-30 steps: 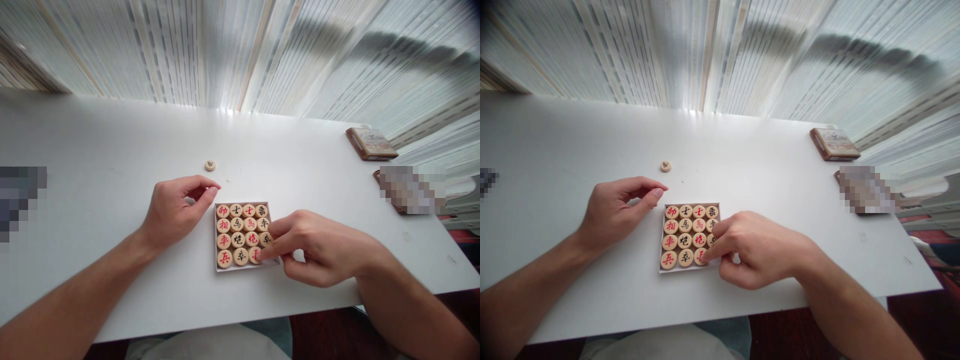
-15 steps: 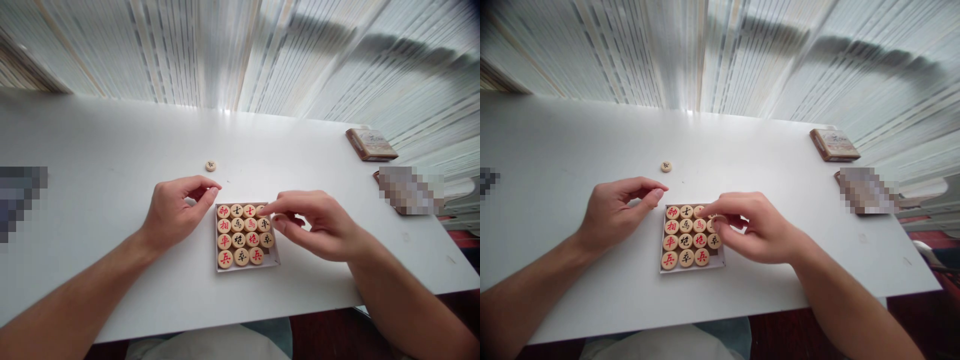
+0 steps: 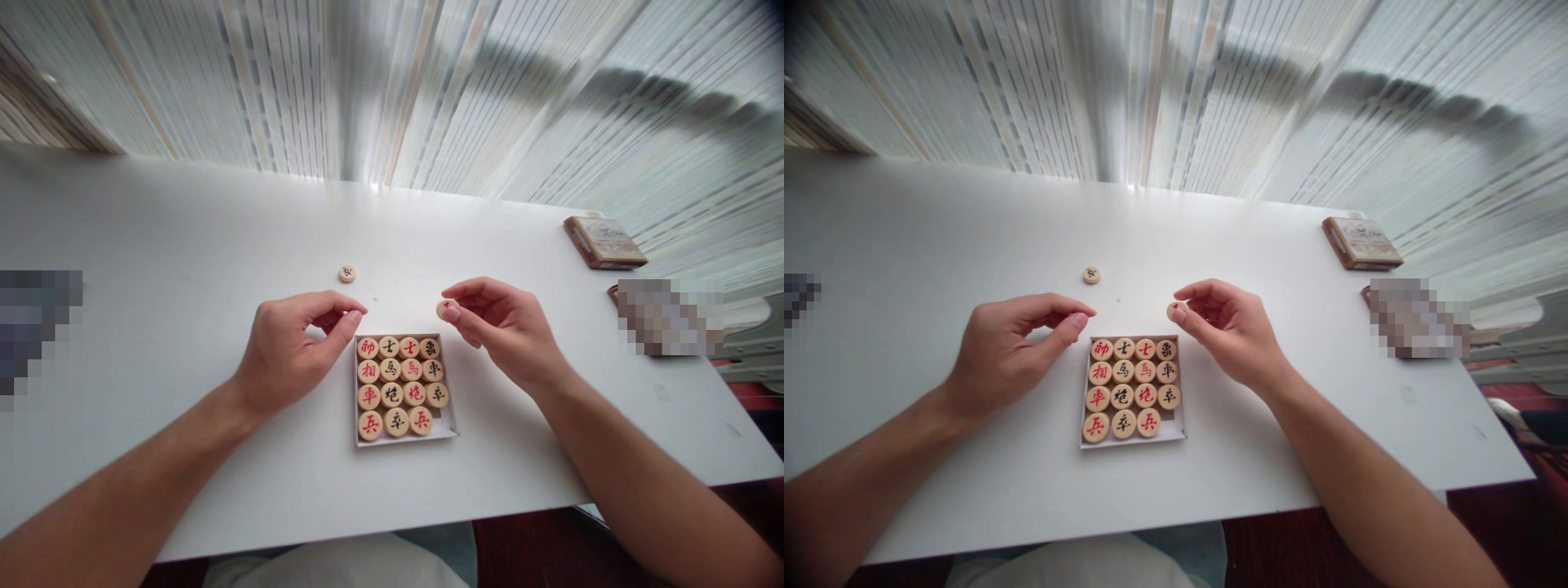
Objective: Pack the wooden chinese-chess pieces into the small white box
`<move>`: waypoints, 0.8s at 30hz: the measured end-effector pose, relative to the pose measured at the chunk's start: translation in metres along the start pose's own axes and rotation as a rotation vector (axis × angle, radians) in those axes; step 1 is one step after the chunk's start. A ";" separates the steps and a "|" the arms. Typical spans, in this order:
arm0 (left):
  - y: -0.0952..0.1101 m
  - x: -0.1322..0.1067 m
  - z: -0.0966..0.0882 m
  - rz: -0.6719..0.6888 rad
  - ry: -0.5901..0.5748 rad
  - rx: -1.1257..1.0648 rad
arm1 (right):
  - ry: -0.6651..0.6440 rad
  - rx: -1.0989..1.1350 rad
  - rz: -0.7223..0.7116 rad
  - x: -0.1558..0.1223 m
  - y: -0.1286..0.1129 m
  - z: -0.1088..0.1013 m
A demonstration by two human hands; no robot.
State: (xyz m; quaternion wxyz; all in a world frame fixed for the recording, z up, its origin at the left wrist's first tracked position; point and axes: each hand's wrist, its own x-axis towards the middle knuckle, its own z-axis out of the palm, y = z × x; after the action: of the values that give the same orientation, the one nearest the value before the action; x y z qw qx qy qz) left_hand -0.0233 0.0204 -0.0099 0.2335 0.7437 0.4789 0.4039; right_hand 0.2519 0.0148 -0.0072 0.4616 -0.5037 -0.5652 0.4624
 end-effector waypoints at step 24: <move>0.000 0.000 0.000 0.023 -0.004 0.009 | 0.024 0.051 0.055 0.004 0.009 -0.003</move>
State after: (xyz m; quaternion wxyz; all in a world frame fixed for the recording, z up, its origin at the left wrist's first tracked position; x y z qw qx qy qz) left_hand -0.0229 0.0201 -0.0102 0.2265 0.7511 0.4715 0.4029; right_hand 0.2558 0.0195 -0.0150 0.4682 -0.5127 -0.5333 0.4832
